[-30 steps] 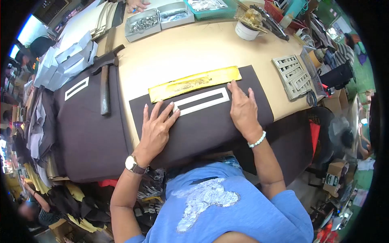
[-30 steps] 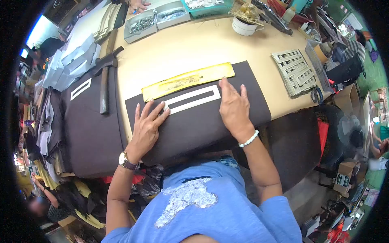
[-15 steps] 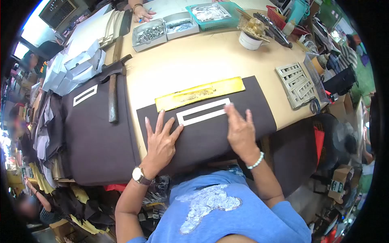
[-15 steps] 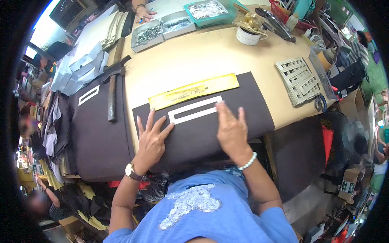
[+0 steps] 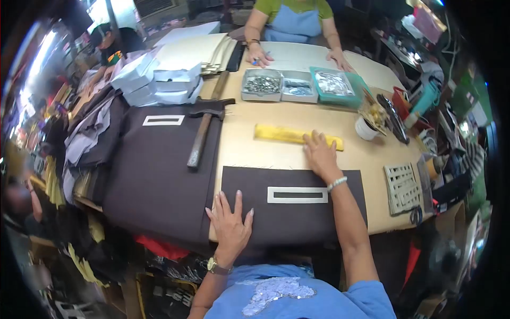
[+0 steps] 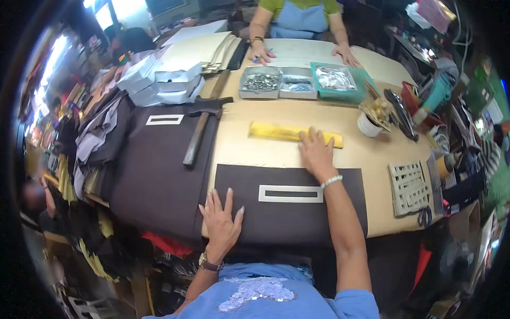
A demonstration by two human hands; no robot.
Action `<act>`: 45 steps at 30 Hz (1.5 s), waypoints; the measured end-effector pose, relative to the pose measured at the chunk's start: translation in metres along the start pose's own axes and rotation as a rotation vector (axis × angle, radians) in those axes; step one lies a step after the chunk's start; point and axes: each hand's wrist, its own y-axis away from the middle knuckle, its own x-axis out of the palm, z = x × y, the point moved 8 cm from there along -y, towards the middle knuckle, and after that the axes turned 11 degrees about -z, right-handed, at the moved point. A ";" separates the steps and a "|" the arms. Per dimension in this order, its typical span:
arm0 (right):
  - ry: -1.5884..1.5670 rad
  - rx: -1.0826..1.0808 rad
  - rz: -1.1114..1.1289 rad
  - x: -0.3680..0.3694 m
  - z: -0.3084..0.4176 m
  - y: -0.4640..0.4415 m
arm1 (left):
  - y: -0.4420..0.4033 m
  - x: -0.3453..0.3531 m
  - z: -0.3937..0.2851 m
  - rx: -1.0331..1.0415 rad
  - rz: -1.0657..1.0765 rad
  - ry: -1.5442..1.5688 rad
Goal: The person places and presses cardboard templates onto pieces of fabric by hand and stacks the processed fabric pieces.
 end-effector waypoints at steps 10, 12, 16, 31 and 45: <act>0.336 0.593 -0.249 -0.071 -0.110 0.176 | 0.005 0.002 0.003 0.061 -0.068 0.205; 0.045 0.511 -0.329 -0.073 -0.110 0.202 | 0.006 -0.016 0.000 0.015 -0.088 0.424; -0.718 0.542 -0.386 -0.077 -0.070 0.172 | 0.019 -0.078 0.028 -0.143 -0.251 0.706; -1.226 -0.136 -0.376 -0.013 0.283 -0.030 | -0.113 -0.221 0.344 -0.107 -0.499 -0.462; -0.757 -0.045 -0.344 0.060 0.263 -0.089 | -0.273 -0.055 0.382 -0.315 -0.272 -0.628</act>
